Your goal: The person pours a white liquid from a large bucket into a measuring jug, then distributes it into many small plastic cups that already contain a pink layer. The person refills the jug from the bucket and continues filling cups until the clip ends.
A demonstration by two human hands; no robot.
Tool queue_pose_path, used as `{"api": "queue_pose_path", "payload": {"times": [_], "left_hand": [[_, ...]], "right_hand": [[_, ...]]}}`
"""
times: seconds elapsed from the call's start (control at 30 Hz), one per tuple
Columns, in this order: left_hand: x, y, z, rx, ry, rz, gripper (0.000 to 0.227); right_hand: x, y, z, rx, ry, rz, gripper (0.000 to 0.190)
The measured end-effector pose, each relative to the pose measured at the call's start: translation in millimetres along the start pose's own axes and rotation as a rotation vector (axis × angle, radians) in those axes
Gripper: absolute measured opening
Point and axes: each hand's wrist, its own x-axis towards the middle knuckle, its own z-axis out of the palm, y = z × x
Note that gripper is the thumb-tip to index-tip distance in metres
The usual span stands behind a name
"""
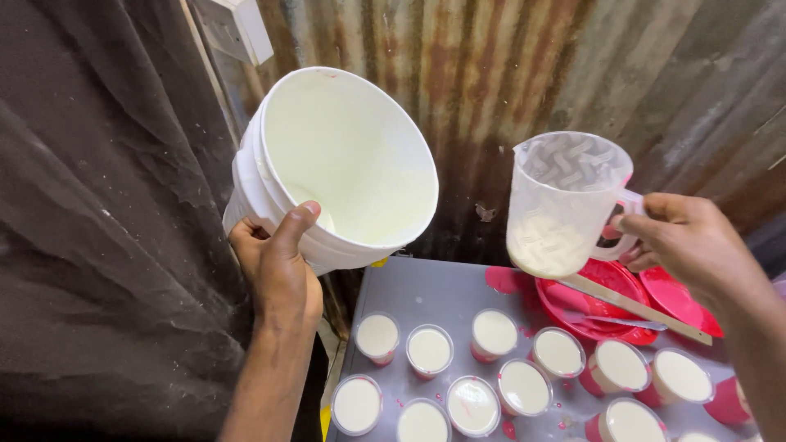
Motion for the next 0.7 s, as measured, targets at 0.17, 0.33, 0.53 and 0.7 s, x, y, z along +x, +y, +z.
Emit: {"api": "queue_pose_path", "payload": {"times": [0.17,0.33,0.53,0.7], "left_hand": [[10,-10,1,-0.097,-0.076,0.009,0.037],[11,-16,-2,-0.149,-0.043,-0.183,0.045],[20,-27,6,-0.079,-0.019,-0.315,0.044],[28,-17,6,-0.066,-0.032,-0.478,0.059]], "right_hand": [[-20,16,-30,0.001,0.092,-0.002,0.02],[-34,34,-45,0.012,0.177,-0.011,0.022],[-50,43,-49,0.006,0.254,-0.005,0.024],[-67,51,-53,0.036,0.275,0.012,0.018]]}}
